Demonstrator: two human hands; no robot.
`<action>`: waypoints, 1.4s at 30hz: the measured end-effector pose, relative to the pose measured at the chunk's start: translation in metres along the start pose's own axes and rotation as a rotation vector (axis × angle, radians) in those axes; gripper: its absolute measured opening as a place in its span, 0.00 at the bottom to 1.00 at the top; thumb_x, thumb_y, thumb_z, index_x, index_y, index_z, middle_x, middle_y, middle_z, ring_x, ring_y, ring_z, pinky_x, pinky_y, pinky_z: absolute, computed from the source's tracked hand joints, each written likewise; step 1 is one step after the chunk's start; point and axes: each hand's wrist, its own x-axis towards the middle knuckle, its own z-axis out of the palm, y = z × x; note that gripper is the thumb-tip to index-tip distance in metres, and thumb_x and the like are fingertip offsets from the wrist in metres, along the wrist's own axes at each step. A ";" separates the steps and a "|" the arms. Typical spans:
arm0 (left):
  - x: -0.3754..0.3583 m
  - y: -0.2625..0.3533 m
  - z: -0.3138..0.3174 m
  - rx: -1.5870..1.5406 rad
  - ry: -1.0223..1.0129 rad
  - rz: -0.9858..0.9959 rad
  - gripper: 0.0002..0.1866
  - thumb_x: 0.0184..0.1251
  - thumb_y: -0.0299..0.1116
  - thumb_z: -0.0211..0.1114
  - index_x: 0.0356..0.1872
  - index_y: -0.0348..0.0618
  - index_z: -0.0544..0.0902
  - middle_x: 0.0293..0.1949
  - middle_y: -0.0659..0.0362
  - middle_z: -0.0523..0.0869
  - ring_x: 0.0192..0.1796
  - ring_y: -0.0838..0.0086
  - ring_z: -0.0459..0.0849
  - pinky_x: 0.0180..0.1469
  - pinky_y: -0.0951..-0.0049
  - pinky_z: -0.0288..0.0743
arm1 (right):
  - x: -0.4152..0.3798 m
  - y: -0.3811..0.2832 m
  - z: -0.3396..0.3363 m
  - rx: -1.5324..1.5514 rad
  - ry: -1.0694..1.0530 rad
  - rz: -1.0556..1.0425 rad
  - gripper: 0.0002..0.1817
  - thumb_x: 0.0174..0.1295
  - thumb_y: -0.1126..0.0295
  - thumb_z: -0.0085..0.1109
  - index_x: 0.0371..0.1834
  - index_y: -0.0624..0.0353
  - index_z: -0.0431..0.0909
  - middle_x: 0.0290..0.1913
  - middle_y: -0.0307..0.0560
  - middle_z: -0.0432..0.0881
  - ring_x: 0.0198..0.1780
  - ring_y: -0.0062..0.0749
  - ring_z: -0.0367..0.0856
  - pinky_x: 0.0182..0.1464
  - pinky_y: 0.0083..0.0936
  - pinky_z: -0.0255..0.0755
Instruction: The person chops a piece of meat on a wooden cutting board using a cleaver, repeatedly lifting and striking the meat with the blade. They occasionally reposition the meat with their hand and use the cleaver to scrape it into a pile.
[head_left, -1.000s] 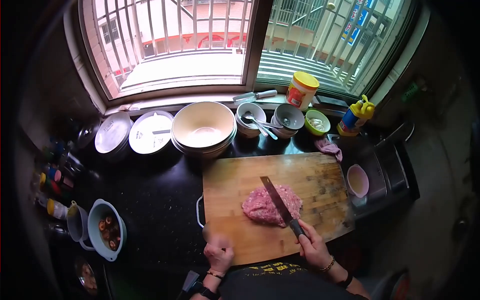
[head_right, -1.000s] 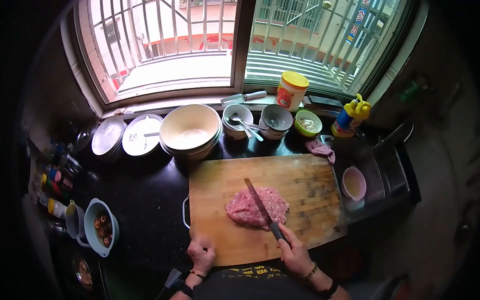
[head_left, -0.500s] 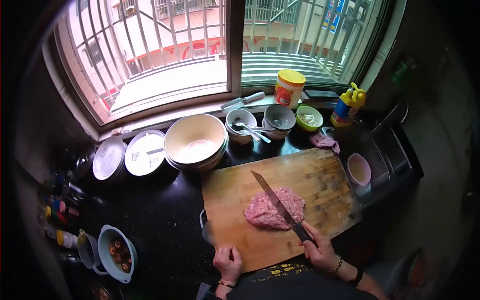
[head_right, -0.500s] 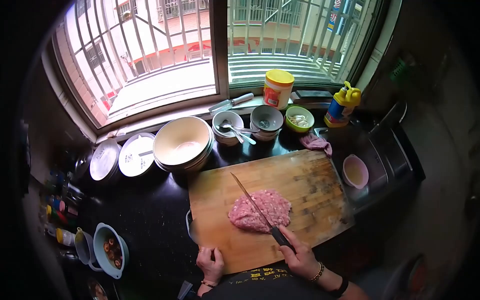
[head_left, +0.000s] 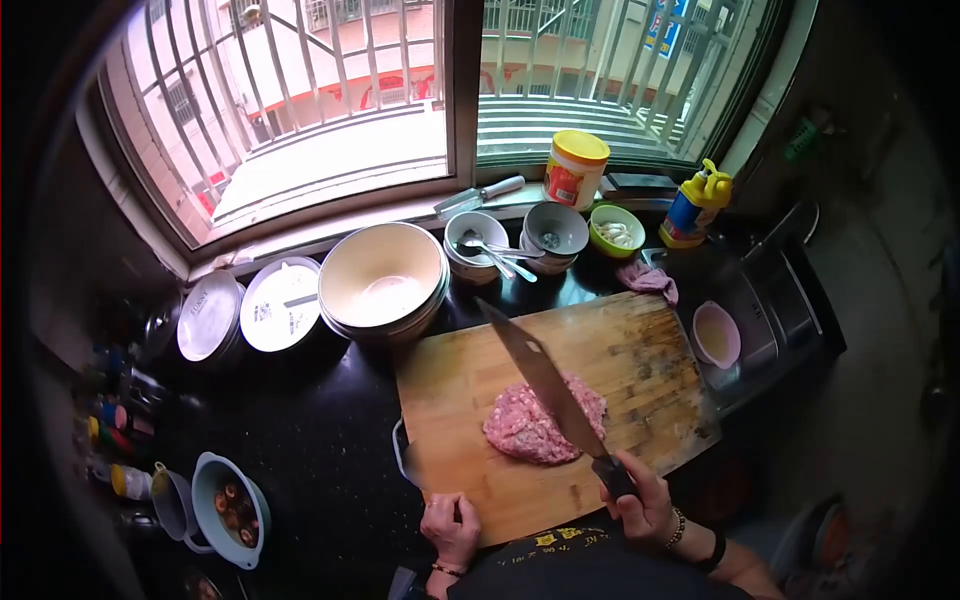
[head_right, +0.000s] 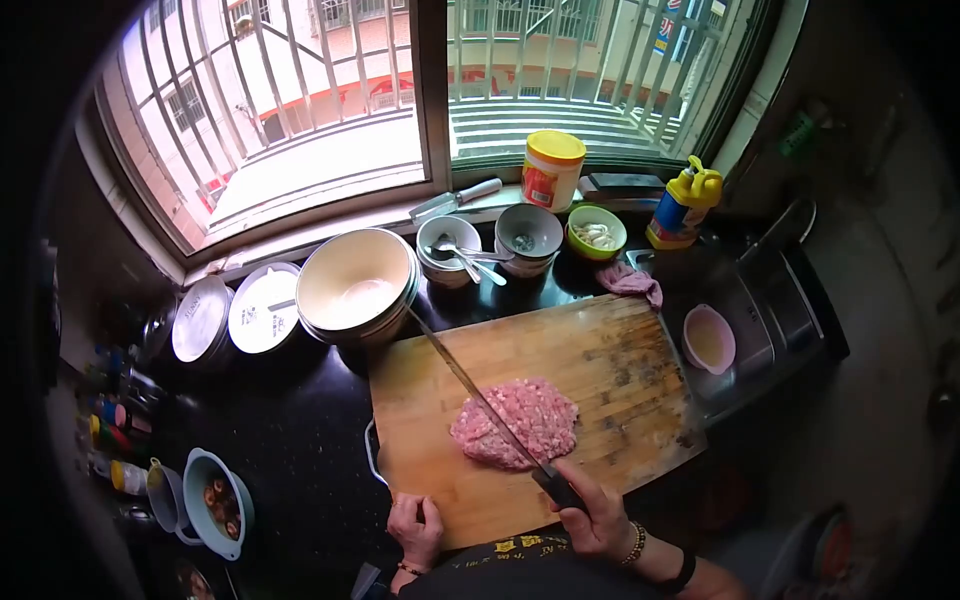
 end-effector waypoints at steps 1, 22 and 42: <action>0.000 0.001 -0.001 0.003 -0.004 -0.004 0.03 0.53 0.21 0.62 0.25 0.40 0.76 0.25 0.54 0.77 0.28 0.58 0.77 0.31 0.64 0.69 | -0.003 0.018 0.011 -0.095 0.066 -0.061 0.25 0.66 0.68 0.49 0.66 0.62 0.63 0.42 0.57 0.82 0.41 0.48 0.84 0.45 0.32 0.76; 0.001 -0.002 0.001 0.002 0.019 0.008 0.03 0.51 0.23 0.63 0.26 0.42 0.77 0.24 0.54 0.77 0.27 0.59 0.78 0.30 0.64 0.71 | 0.002 -0.015 0.008 -0.070 -0.033 0.016 0.18 0.66 0.63 0.51 0.55 0.60 0.69 0.27 0.57 0.79 0.30 0.53 0.81 0.31 0.37 0.73; 0.000 -0.003 -0.002 0.015 -0.010 0.001 0.03 0.52 0.23 0.62 0.26 0.42 0.77 0.24 0.54 0.77 0.28 0.58 0.78 0.30 0.64 0.71 | 0.004 0.015 0.025 -0.243 -0.229 0.297 0.15 0.64 0.61 0.53 0.48 0.58 0.73 0.26 0.56 0.79 0.30 0.52 0.80 0.32 0.38 0.72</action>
